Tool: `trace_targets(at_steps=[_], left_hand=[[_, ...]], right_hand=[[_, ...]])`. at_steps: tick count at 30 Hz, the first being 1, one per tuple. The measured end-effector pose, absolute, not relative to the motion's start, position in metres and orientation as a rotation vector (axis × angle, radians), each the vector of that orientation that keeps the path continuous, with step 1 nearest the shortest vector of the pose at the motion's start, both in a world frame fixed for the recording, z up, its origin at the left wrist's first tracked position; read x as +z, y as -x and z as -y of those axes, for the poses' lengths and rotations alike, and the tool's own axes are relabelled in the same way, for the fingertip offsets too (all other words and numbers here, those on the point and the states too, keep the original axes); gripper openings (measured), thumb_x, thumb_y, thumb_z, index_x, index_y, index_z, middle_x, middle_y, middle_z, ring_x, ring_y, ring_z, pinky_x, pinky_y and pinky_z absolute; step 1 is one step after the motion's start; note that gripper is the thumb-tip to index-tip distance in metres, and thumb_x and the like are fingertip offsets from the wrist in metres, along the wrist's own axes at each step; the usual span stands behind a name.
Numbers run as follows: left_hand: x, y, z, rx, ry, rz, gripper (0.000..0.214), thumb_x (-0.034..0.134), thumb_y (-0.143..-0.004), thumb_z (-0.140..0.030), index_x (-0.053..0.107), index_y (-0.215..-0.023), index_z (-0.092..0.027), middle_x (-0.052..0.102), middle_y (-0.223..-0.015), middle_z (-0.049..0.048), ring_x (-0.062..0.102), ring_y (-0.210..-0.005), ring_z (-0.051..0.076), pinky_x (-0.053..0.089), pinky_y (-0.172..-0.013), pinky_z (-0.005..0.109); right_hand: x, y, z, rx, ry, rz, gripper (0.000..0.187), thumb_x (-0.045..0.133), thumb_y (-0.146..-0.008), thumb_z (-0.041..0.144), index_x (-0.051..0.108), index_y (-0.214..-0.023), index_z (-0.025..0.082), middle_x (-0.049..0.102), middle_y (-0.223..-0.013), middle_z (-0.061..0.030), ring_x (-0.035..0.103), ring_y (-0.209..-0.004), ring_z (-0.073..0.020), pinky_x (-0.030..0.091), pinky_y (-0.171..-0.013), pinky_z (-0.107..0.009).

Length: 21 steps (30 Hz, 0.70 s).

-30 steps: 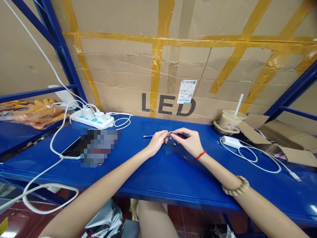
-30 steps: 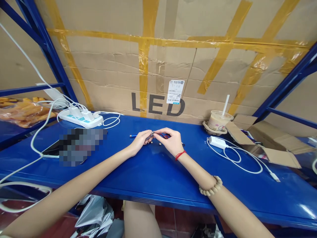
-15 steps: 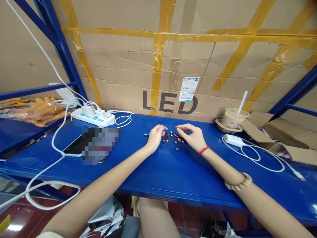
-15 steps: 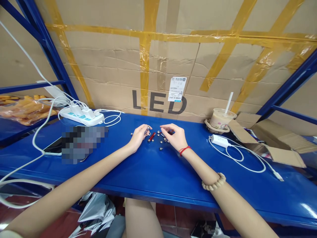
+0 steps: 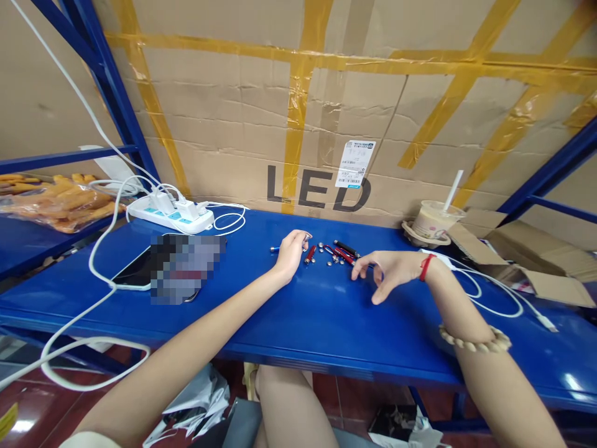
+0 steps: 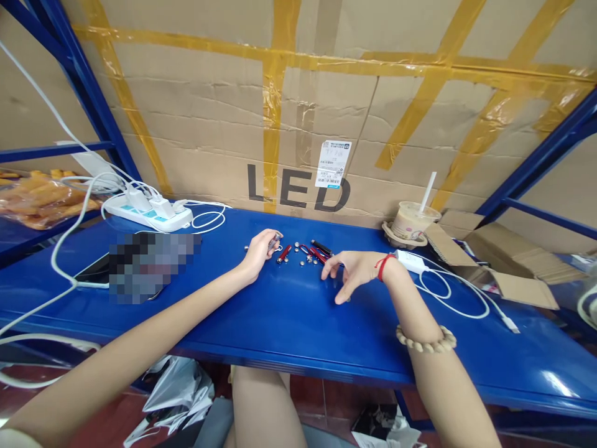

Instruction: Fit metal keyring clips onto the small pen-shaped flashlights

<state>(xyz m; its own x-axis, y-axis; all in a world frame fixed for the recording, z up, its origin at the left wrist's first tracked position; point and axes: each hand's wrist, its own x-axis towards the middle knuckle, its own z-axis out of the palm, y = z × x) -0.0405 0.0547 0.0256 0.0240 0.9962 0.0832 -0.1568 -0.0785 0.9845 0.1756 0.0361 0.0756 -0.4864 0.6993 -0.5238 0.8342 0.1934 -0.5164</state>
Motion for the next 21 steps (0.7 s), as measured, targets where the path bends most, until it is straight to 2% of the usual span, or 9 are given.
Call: trace_targets(at_steps=[4,8,11,15,21], left_hand=[[0.027,0.040,-0.053,1.306,-1.166,-1.032,0.018,0.039,-0.077,-0.020,0.054,-0.071,-0.014,0.044,-0.054,-0.0030,0.032,-0.043,0.005,0.021,-0.042,0.017],[0.028,0.040,-0.053,1.319,-1.145,-1.029,0.016,0.041,-0.076,-0.021,0.054,-0.070,-0.014,0.045,-0.054,-0.0033,0.033,-0.043,0.005,0.024,-0.043,0.017],[0.028,0.040,-0.053,1.341,-1.139,-1.014,0.014,0.042,-0.076,-0.021,0.053,-0.071,-0.014,0.046,-0.055,-0.0033,0.034,-0.043,0.005,0.024,-0.043,0.017],[0.028,0.040,-0.052,1.321,-1.152,-0.991,0.013,0.045,-0.077,-0.024,0.053,-0.074,-0.015,0.047,-0.057,-0.0032,0.034,-0.044,0.004,0.024,-0.042,0.016],[0.028,0.038,-0.049,1.260,-1.204,-0.896,0.016,0.047,-0.079,-0.027,0.056,-0.084,-0.014,0.044,-0.060,-0.0032,0.033,-0.043,0.004,0.022,-0.040,0.016]], right_hand=[[0.075,-0.188,-0.038,-1.109,-1.635,-2.003,0.068,0.079,-0.036,0.040,0.061,-0.097,0.015,0.057,-0.102,-0.0075,0.057,-0.061,-0.0094,0.047,-0.051,-0.019],[0.069,-0.191,-0.041,-1.183,-1.720,-1.913,0.054,0.079,-0.037,0.037,0.065,-0.083,0.014,0.064,-0.082,-0.0050,0.058,-0.059,-0.0106,0.050,-0.051,-0.021],[0.063,-0.187,-0.041,-1.310,-1.726,-2.090,0.042,0.079,-0.039,0.035,0.068,-0.074,0.015,0.065,-0.065,-0.0030,0.059,-0.054,-0.0123,0.051,-0.049,-0.022],[0.056,-0.178,-0.044,-1.366,-1.717,-2.399,0.028,0.077,-0.045,0.034,0.071,-0.067,0.018,0.066,-0.058,-0.0020,0.057,-0.046,-0.0114,0.049,-0.042,-0.021],[0.051,-0.168,-0.051,-1.215,-1.637,-2.734,0.027,0.072,-0.054,0.037,0.072,-0.073,0.018,0.066,-0.060,-0.0023,0.058,-0.048,-0.0117,0.047,-0.042,-0.020]])
